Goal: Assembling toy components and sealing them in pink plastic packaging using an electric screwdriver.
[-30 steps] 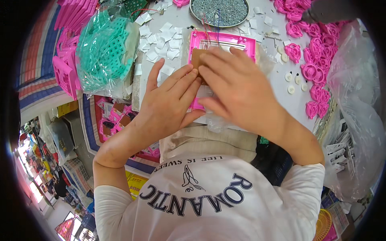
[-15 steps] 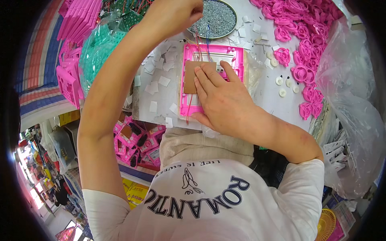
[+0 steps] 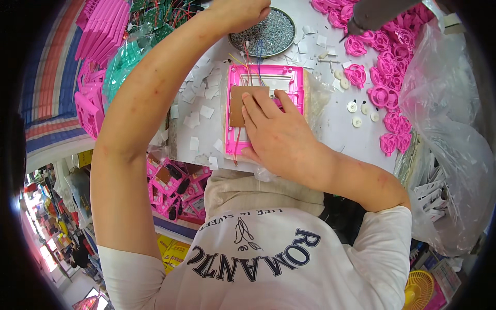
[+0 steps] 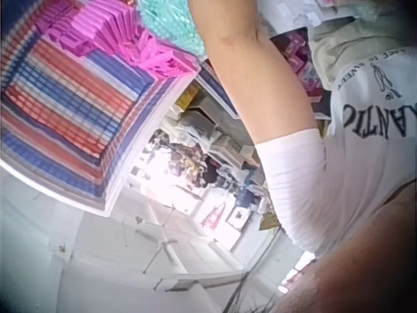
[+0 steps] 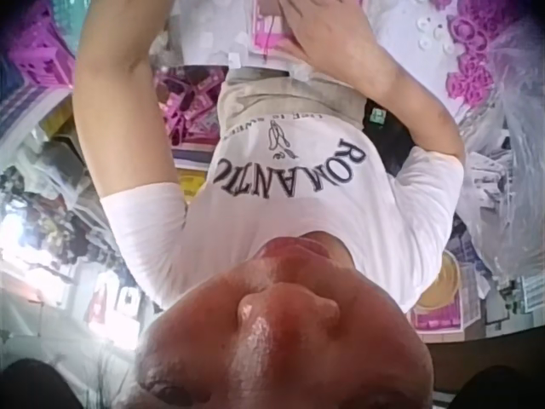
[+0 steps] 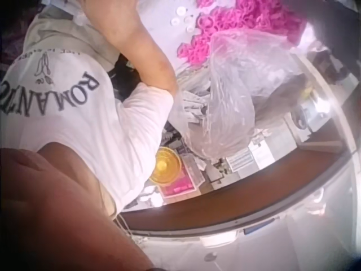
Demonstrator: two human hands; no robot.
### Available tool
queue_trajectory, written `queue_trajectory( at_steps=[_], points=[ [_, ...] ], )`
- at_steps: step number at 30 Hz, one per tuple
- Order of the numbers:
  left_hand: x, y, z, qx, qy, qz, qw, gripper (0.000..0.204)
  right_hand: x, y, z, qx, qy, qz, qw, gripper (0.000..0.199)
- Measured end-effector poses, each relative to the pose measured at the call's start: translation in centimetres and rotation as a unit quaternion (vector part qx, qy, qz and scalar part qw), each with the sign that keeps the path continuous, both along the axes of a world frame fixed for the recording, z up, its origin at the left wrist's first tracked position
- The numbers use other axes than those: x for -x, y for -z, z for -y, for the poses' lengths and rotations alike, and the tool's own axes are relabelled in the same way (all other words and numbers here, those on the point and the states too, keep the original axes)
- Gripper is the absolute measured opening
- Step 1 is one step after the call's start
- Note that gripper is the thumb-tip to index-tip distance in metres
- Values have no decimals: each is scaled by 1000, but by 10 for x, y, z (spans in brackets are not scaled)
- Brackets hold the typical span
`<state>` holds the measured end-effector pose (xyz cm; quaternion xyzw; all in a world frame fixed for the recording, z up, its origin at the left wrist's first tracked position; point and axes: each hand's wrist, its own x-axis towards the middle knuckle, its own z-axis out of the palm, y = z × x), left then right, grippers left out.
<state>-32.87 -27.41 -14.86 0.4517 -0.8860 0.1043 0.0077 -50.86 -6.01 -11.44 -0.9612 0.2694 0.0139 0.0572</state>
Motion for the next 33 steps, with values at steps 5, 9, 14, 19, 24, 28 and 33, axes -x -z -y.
queue_trajectory(
  at_steps=[5,9,14,19,24,28,33],
  points=[
    [-6,-10,-6,-14,-74,-50,996,23,2,-1,0,40,9,34,999,67],
    [-21,-8,-14,-21,-117,-95,988,21,-4,0,-2,44,5,30,999,66],
    [-3,-51,-115,-99,-65,-264,957,16,6,1,-8,24,19,81,996,62],
    [-11,-8,-226,-82,-63,-398,911,12,5,-8,-10,-32,27,33,999,58],
    [-8,17,-250,-113,-133,-437,882,9,58,-40,31,-287,-71,262,919,45],
    [0,23,-245,-144,-133,-482,854,8,181,-50,163,257,292,477,788,36],
    [4,29,-252,-88,-138,-484,860,5,76,-58,183,-369,59,648,664,31]
  ],
)
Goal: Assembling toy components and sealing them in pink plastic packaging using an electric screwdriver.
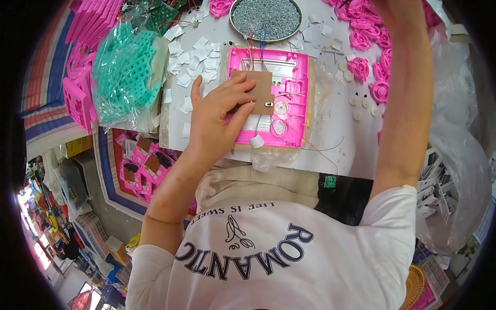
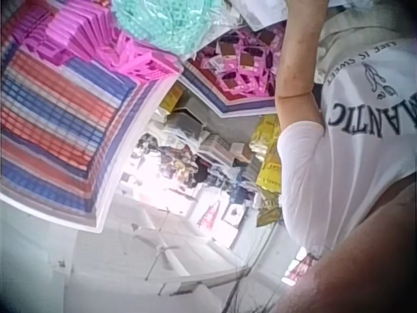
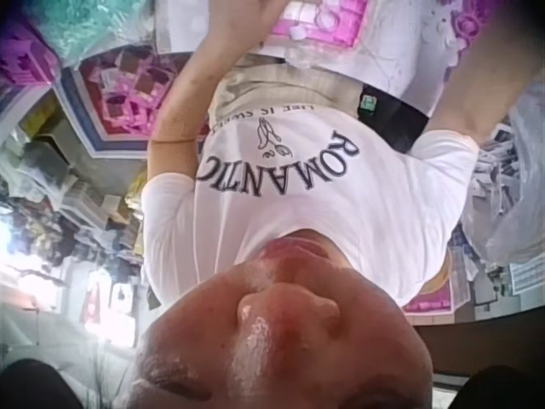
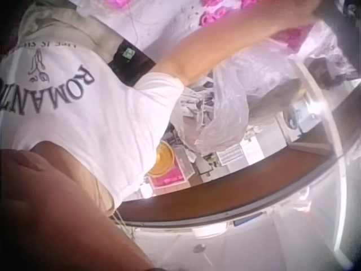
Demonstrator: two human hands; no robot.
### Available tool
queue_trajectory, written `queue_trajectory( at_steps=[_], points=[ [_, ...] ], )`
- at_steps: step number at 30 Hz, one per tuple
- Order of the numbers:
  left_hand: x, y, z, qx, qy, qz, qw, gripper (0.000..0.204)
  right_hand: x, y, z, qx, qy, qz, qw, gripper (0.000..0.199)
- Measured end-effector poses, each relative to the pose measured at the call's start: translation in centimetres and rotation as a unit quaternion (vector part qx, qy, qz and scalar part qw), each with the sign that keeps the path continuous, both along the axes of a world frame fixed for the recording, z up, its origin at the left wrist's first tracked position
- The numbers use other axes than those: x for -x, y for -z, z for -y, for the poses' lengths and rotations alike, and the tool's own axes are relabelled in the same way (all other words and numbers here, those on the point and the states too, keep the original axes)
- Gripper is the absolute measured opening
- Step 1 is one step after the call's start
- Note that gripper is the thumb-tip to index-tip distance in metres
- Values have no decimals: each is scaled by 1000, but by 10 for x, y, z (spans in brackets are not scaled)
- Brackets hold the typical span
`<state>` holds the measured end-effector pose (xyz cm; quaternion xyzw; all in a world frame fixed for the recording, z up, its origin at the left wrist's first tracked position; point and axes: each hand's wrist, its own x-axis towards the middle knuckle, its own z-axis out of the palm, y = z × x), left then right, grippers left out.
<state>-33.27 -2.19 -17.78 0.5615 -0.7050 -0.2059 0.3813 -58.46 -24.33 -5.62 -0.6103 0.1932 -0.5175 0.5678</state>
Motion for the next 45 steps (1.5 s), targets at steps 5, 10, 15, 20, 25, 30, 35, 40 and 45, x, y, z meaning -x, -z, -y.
queue_trajectory(
  at_steps=[5,10,15,20,25,30,35,40,45],
  points=[
    [-2,1,-8,-26,3,-5,1000,12,-58,40,-72,-14,-53,-47,997,67],
    [2,4,-4,-9,2,-27,1000,6,-87,52,-136,-4,-82,19,996,65],
    [2,3,-2,-11,-1,-51,999,6,-88,61,-141,-20,-92,32,995,60],
    [1,4,-3,-16,3,-64,998,7,-92,65,-142,-35,-110,59,992,57],
    [0,4,-3,-16,14,-58,998,4,-93,69,-146,-52,-100,63,992,55],
    [-5,8,-3,24,11,17,1000,5,-83,70,-135,-1,-73,34,997,50],
    [-4,4,-2,41,22,47,998,8,-83,79,-117,4,-71,50,996,42],
    [-5,1,0,48,35,57,997,10,-94,89,-122,29,-4,2,1000,36],
    [-4,-3,-1,37,33,44,998,8,-93,97,-124,1,-14,19,1000,29]
  ],
)
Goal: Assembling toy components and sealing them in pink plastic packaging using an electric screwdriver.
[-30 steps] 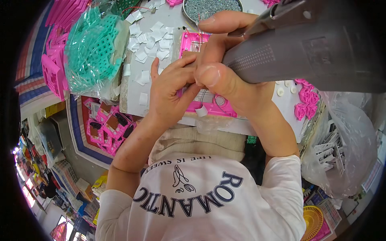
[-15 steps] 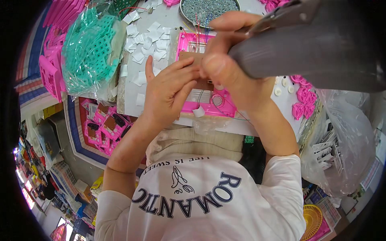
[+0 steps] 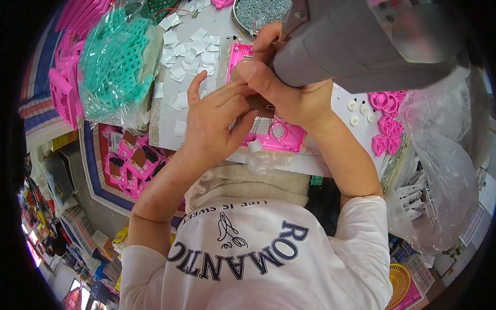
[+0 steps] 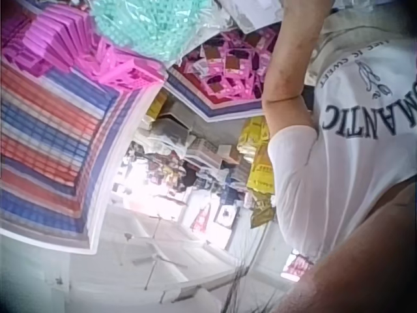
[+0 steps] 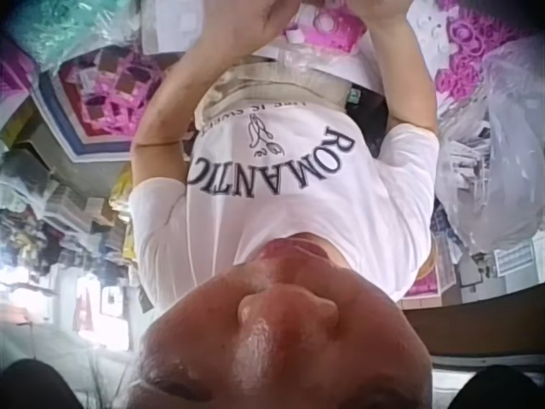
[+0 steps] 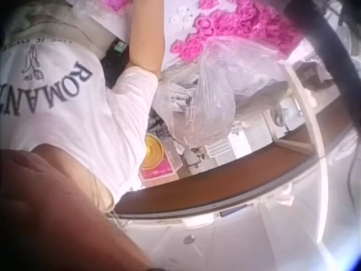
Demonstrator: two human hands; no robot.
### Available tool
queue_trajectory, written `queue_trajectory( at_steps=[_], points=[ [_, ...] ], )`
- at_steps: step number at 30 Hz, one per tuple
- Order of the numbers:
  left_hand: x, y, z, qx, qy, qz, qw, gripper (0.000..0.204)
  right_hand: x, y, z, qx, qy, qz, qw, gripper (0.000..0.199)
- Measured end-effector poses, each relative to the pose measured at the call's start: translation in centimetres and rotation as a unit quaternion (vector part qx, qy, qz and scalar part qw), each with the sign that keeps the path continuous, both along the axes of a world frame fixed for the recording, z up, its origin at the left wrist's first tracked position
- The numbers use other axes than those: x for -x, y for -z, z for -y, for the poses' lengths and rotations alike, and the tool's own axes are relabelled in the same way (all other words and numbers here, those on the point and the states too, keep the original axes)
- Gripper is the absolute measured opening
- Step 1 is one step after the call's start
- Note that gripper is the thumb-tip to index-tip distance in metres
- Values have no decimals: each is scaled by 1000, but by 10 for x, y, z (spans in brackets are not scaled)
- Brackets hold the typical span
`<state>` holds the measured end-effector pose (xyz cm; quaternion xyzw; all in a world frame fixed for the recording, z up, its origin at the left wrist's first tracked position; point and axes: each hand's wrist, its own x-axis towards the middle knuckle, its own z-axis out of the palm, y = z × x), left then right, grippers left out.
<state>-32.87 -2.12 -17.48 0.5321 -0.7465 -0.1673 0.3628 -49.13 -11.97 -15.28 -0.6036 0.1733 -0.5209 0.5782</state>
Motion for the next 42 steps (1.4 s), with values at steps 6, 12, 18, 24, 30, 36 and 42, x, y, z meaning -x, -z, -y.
queue_trajectory(
  at_steps=[6,12,18,24,30,36,42],
  points=[
    [-1,2,1,5,-18,-22,1000,7,2,-38,-1,-24,-99,39,994,60],
    [3,-4,6,23,-19,-99,995,12,0,-52,-17,-17,-98,22,995,64],
    [4,-7,18,86,-5,-57,995,18,9,-49,-14,-11,-100,37,994,56],
    [6,-10,31,123,12,-39,992,22,14,-53,-7,-1,-123,52,991,53],
    [7,-19,46,126,41,-6,991,21,20,-51,-2,11,-116,49,992,52],
    [13,-26,52,140,51,-20,989,20,34,-63,7,21,-137,70,988,53],
    [13,-19,50,145,59,-16,987,18,32,-54,4,17,-140,86,986,52]
  ],
)
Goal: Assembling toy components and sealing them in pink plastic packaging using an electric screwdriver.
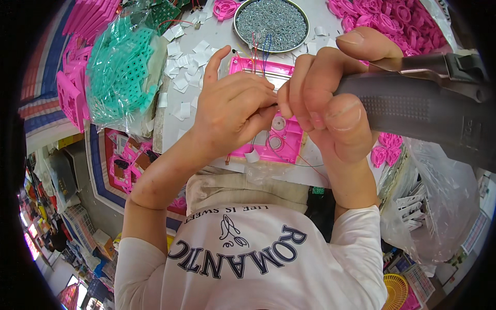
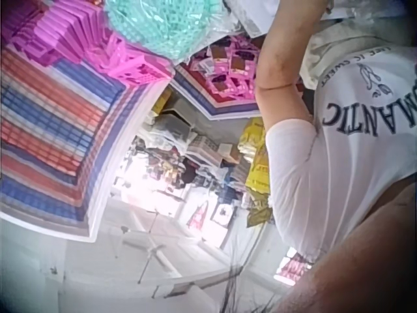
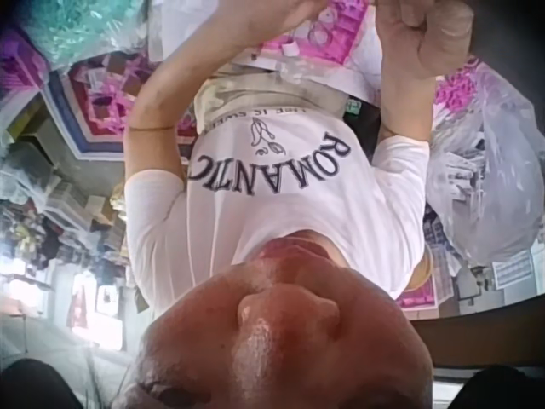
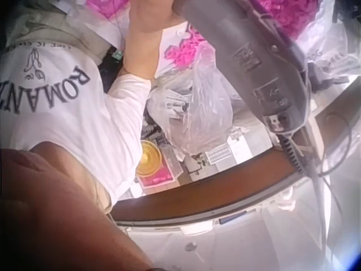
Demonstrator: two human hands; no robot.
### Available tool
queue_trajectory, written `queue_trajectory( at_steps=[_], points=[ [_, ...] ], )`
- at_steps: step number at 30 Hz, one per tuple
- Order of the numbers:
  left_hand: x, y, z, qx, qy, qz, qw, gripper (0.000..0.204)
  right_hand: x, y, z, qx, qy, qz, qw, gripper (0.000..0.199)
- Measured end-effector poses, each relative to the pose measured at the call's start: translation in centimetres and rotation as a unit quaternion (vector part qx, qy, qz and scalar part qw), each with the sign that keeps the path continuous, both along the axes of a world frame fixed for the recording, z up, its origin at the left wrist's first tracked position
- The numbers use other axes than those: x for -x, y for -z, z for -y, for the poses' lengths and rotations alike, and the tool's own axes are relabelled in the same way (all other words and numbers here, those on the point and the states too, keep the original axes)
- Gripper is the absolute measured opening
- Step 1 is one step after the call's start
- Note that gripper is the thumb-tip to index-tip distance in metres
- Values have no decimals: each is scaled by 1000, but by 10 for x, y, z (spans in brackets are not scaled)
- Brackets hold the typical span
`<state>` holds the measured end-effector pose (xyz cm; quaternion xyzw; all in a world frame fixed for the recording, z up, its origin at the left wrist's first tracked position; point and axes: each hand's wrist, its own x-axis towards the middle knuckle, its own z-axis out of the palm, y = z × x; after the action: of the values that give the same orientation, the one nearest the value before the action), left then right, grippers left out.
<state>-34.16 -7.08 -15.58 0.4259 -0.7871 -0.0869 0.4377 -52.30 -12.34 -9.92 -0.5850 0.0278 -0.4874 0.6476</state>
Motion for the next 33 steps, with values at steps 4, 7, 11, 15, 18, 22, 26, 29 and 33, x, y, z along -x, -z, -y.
queue_trajectory(
  at_steps=[4,7,11,15,18,22,26,29,33],
  points=[
    [-15,-26,31,-167,115,-33,979,9,5,-1,0,-18,43,-15,999,48],
    [-18,-5,123,-106,-80,-7,991,18,-7,5,0,-27,66,-33,997,47],
    [-1,7,147,-132,-120,248,952,19,-19,15,-8,-37,65,-56,996,49],
    [0,11,164,-175,-102,221,954,19,-27,24,-18,-49,57,-72,995,52],
    [3,20,172,-147,-128,218,956,21,-37,29,-25,-54,57,-74,994,51],
    [2,31,170,-91,-175,214,957,23,-45,28,-31,-61,53,-60,995,49],
    [2,18,152,-90,-204,166,961,24,-44,31,-34,-50,55,-78,994,45],
    [-9,3,121,-80,-217,87,969,27,-47,36,-38,-19,53,-108,993,39],
    [-32,-13,57,-172,-184,-37,967,26,-44,33,-38,58,35,-194,979,34]
  ],
)
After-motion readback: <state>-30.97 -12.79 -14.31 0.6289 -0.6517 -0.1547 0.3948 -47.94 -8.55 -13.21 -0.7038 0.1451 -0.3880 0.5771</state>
